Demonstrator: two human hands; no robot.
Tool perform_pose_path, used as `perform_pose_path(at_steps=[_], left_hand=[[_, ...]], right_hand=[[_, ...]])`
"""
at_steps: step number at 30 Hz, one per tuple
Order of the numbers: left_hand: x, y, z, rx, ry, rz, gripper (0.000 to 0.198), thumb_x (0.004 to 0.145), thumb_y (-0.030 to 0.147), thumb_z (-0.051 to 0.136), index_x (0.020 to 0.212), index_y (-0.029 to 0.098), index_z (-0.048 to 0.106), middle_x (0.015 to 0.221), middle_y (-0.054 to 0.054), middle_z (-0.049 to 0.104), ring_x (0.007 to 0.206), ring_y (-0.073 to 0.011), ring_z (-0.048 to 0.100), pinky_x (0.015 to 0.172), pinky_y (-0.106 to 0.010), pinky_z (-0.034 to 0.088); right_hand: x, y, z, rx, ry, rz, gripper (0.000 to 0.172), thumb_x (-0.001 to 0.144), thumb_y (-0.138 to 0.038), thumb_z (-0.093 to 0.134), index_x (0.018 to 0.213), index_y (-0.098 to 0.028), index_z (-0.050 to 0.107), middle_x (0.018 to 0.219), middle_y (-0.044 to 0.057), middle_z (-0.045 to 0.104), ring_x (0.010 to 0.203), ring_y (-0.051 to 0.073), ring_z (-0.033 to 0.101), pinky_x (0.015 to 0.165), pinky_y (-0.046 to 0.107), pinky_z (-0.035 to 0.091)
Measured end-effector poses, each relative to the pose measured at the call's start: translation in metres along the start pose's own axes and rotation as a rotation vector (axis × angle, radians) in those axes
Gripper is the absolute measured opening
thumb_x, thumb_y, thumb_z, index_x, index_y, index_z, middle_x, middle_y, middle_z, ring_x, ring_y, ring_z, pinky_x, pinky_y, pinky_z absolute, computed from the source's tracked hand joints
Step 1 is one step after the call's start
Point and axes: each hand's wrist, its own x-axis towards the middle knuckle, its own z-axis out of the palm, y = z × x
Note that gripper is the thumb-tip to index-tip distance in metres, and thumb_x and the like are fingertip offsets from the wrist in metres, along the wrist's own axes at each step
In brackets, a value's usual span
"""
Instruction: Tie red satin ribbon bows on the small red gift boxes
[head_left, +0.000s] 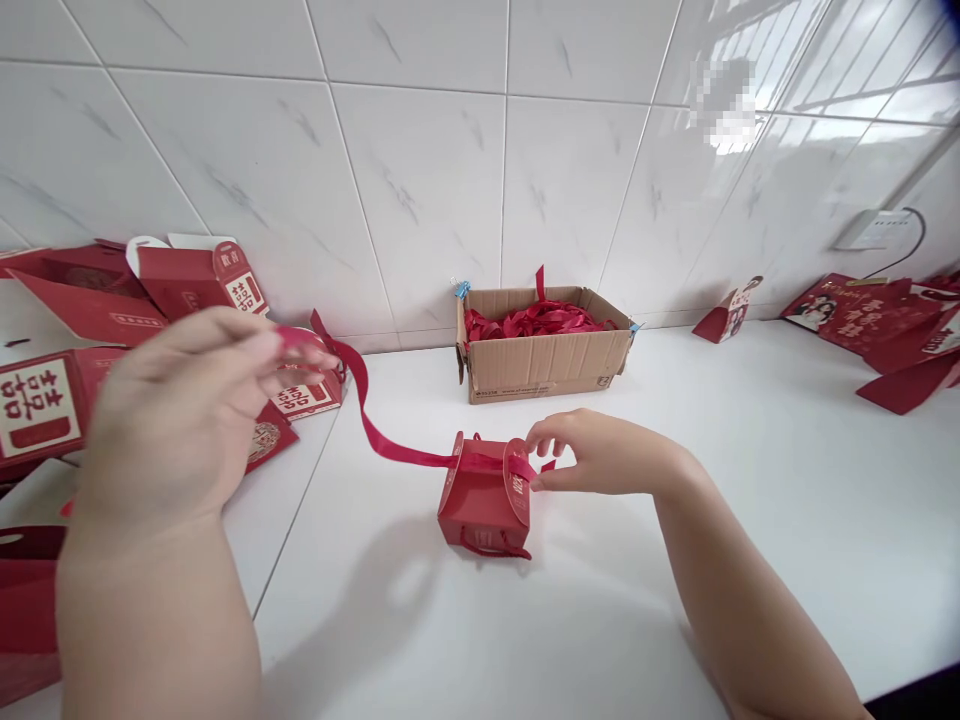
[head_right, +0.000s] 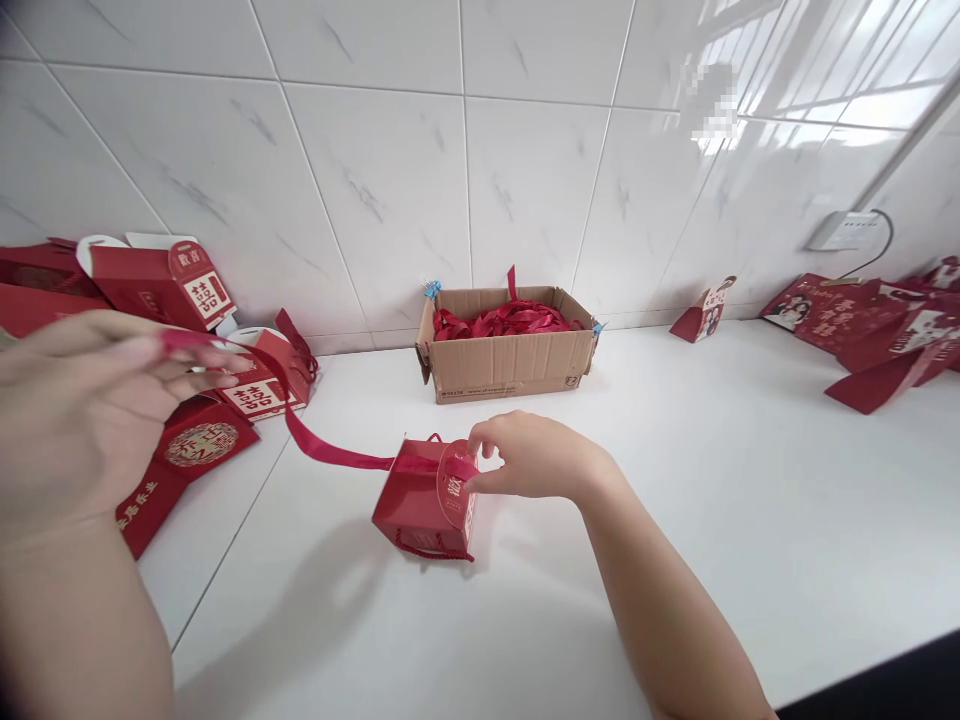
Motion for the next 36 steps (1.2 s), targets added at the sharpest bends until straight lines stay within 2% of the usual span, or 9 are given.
perform_pose_path(at_steps=[2,5,7,9,12,16,22,27,36], left_hand=[[0.002,-0.010,0.006,0.402,-0.097,0.008,0.037,0.071,0.042,0.060,0.102,0.023,0.055,0.104,-0.005,0.060,0.100,-0.0272,0.057,0.089,-0.046,0.046],[0.004,-0.027,0.014,0.869,-0.356,0.005,0.062,0.073,0.042,0.055,0.128,0.019,0.039,0.135,-0.014,0.040,0.126,-0.0366,0.035,0.097,-0.050,0.037],[0.004,-0.035,0.021,0.912,-0.694,-0.020,0.060,0.077,0.040,0.048,0.132,0.021,0.035,0.142,-0.012,0.034,0.128,-0.0334,0.035,0.097,-0.046,0.038],[0.001,-0.037,0.030,0.856,-1.045,-0.094,0.056,0.078,0.044,0.047,0.131,0.026,0.039,0.140,-0.006,0.040,0.118,-0.0279,0.048,0.091,-0.038,0.043],[-0.005,-0.032,0.045,0.767,-1.298,-0.143,0.045,0.075,0.048,0.051,0.115,0.028,0.052,0.123,-0.002,0.056,0.100,-0.0232,0.058,0.077,-0.030,0.047],[-0.009,-0.026,0.056,0.667,-1.274,-0.060,0.027,0.077,0.045,0.050,0.096,0.027,0.057,0.110,0.001,0.062,0.092,-0.0193,0.059,0.070,-0.026,0.046],[-0.010,-0.023,0.053,0.545,-1.219,-0.012,0.022,0.077,0.043,0.053,0.090,0.026,0.055,0.105,0.002,0.063,0.092,-0.0170,0.058,0.071,-0.025,0.046],[-0.012,-0.022,0.058,0.479,-1.180,0.003,0.013,0.079,0.035,0.050,0.084,0.024,0.057,0.097,0.002,0.065,0.088,-0.0164,0.059,0.074,-0.026,0.045],[-0.014,-0.018,0.062,0.421,-1.238,0.023,0.012,0.074,0.030,0.052,0.079,0.022,0.060,0.091,-0.001,0.065,0.084,-0.0187,0.060,0.074,-0.028,0.046]], right_hand=[[0.003,0.000,0.003,-0.032,-0.030,0.045,0.042,0.070,-0.053,0.063,0.102,-0.024,0.063,0.105,0.004,0.065,0.091,0.023,0.059,0.066,0.030,0.044],[0.008,0.000,0.006,-0.066,-0.074,0.110,0.050,0.064,-0.058,0.066,0.098,-0.022,0.064,0.101,0.007,0.066,0.087,0.025,0.060,0.060,0.029,0.043],[0.011,-0.001,0.007,-0.058,-0.118,0.095,0.041,0.068,-0.055,0.063,0.091,-0.021,0.066,0.097,0.007,0.067,0.083,0.024,0.061,0.057,0.029,0.041],[0.012,-0.002,0.007,-0.046,-0.144,0.052,0.024,0.073,-0.044,0.061,0.083,-0.023,0.067,0.091,0.005,0.068,0.080,0.022,0.061,0.057,0.028,0.040],[0.011,-0.002,0.006,-0.046,-0.123,0.035,0.010,0.073,-0.028,0.060,0.076,-0.024,0.068,0.084,0.004,0.068,0.078,0.022,0.061,0.057,0.028,0.039],[0.006,0.003,0.002,-0.012,-0.115,0.036,0.009,0.072,-0.024,0.059,0.076,-0.024,0.067,0.085,0.003,0.067,0.078,0.021,0.061,0.057,0.027,0.040],[0.003,-0.003,0.002,0.111,0.042,-0.026,0.030,0.073,-0.046,0.062,0.094,-0.024,0.061,0.100,0.003,0.066,0.087,0.020,0.060,0.064,0.028,0.045],[0.012,-0.008,0.011,0.085,0.075,-0.083,0.009,0.076,-0.027,0.058,0.078,-0.021,0.063,0.088,0.003,0.068,0.077,0.018,0.060,0.063,0.028,0.043],[0.010,-0.012,0.010,0.135,0.068,-0.105,0.008,0.068,-0.015,0.053,0.062,-0.018,0.048,0.070,0.000,0.061,0.067,0.014,0.053,0.059,0.025,0.038]])
